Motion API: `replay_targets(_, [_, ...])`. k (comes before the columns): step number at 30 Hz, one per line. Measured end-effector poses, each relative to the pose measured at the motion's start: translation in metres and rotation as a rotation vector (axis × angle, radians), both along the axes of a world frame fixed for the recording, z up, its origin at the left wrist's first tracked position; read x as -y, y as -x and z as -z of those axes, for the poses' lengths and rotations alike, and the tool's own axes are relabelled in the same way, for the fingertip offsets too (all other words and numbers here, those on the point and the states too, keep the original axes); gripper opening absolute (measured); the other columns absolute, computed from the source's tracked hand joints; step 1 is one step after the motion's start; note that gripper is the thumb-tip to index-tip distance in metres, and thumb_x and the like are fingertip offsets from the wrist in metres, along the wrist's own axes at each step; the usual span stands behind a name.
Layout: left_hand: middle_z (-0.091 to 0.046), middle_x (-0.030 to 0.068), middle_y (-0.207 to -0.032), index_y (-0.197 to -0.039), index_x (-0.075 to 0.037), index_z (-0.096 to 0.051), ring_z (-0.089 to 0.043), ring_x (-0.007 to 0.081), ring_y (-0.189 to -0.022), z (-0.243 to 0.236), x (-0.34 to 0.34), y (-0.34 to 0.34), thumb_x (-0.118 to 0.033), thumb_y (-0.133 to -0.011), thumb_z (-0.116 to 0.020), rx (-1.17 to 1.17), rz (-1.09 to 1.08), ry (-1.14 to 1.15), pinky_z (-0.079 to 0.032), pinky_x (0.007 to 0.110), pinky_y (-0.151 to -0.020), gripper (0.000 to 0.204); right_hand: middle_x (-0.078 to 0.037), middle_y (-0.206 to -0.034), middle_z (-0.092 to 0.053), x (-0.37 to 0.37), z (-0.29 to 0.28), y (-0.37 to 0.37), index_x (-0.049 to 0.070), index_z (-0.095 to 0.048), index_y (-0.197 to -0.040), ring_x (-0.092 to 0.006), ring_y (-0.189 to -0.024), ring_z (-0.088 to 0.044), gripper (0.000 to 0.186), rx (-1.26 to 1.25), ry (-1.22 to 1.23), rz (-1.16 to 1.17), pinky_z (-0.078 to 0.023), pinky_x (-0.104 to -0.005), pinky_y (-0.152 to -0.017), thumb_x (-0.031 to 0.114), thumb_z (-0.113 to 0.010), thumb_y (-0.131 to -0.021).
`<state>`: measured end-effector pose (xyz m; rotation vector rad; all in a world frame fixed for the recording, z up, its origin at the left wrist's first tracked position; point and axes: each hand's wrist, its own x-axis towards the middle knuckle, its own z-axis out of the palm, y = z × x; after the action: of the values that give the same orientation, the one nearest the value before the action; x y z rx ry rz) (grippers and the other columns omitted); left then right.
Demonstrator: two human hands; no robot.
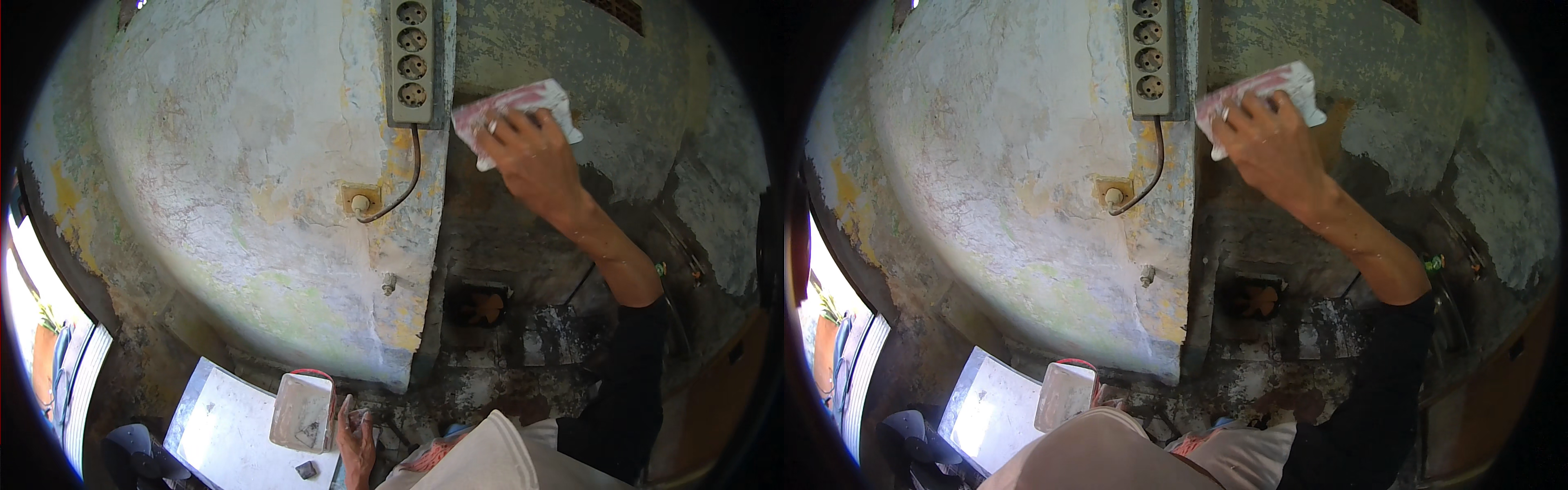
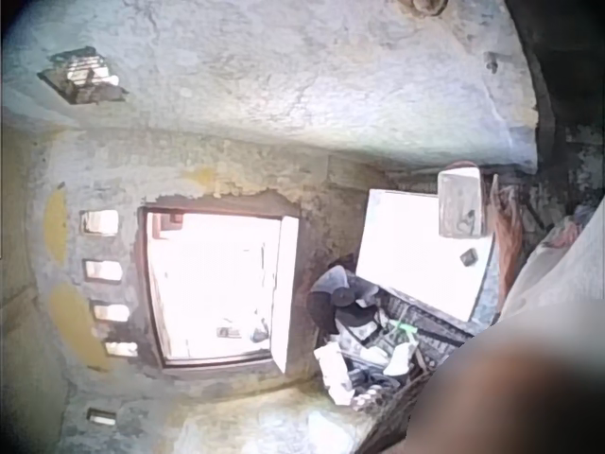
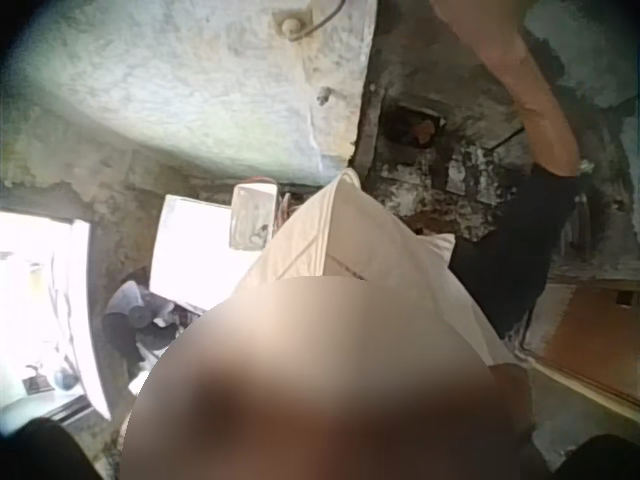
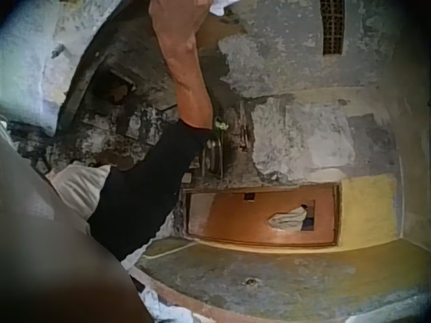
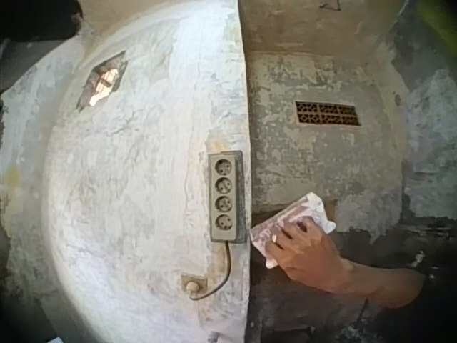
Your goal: The person applies putty to a wall by scooping it from a container with a scraper and spreading it over holes and cracks.
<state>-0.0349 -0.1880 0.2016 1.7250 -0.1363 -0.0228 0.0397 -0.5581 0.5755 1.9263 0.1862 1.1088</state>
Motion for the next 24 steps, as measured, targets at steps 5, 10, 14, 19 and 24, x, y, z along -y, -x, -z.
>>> replay_targets(5, [-0.069, 0.0186, -0.109, -0.152, -0.002, -0.049, -0.066, 0.0261, -0.099, -0.007, 0.002, -0.008, -0.016, -0.102, -0.067, 0.036, 0.056, -0.042, -0.053, 0.039, -0.092, 0.054, -0.005, -0.123, -0.074, 0.021, -0.082, -0.011, 0.014, -0.073, -0.121, -0.0208, -0.114, -0.068, 0.033, 0.362, 0.173, 0.012, -0.052, -0.0431, -0.092, 0.008, -0.066, -0.09])
replay_targets(10, [-0.07, 0.0175, -0.107, -0.151, -0.002, -0.049, -0.066, 0.0251, -0.098, 0.031, 0.003, -0.022, -0.018, -0.103, -0.066, 0.139, 0.062, -0.098, -0.052, 0.039, -0.092, 0.054, -0.005, -0.125, -0.073, 0.031, -0.067, -0.054, 0.014, -0.073, -0.119, -0.0207, -0.113, -0.068, 0.031, 0.372, 0.203, 0.034, -0.052, -0.0406, -0.09, 0.009, -0.066, -0.089])
replay_targets(14, [-0.069, 0.0191, -0.111, -0.152, -0.001, -0.048, -0.065, 0.0258, -0.099, 0.007, 0.002, -0.01, -0.016, -0.103, -0.066, 0.088, 0.036, -0.032, -0.053, 0.039, -0.092, 0.054, -0.005, -0.119, -0.074, 0.019, 0.017, -0.02, 0.012, -0.074, -0.117, -0.0202, -0.107, -0.069, 0.031, 0.081, 0.118, 0.025, -0.052, -0.041, -0.088, 0.018, -0.07, -0.087])
replay_targets(19, [-0.067, 0.0206, -0.114, -0.153, -0.002, -0.047, -0.065, 0.0256, -0.101, 0.007, -0.003, -0.003, -0.015, -0.102, -0.066, 0.054, 0.002, 0.017, -0.053, 0.038, -0.093, 0.055, -0.006, -0.123, -0.073, 0.013, -0.022, 0.005, 0.012, -0.073, -0.12, -0.0213, -0.112, -0.068, 0.03, 0.206, 0.083, -0.062, -0.052, -0.0405, -0.09, 0.01, -0.065, -0.09])
replay_targets(24, [-0.067, 0.0189, -0.113, -0.154, -0.002, -0.046, -0.065, 0.0246, -0.1, -0.004, 0.003, -0.007, -0.014, -0.102, -0.066, 0.005, 0.093, -0.041, -0.053, 0.037, -0.094, 0.056, -0.003, -0.124, -0.073, 0.026, -0.096, -0.026, 0.012, -0.072, -0.122, -0.0186, -0.114, -0.067, 0.032, 0.426, 0.329, -0.02, -0.052, -0.0392, -0.091, 0.013, -0.066, -0.09])
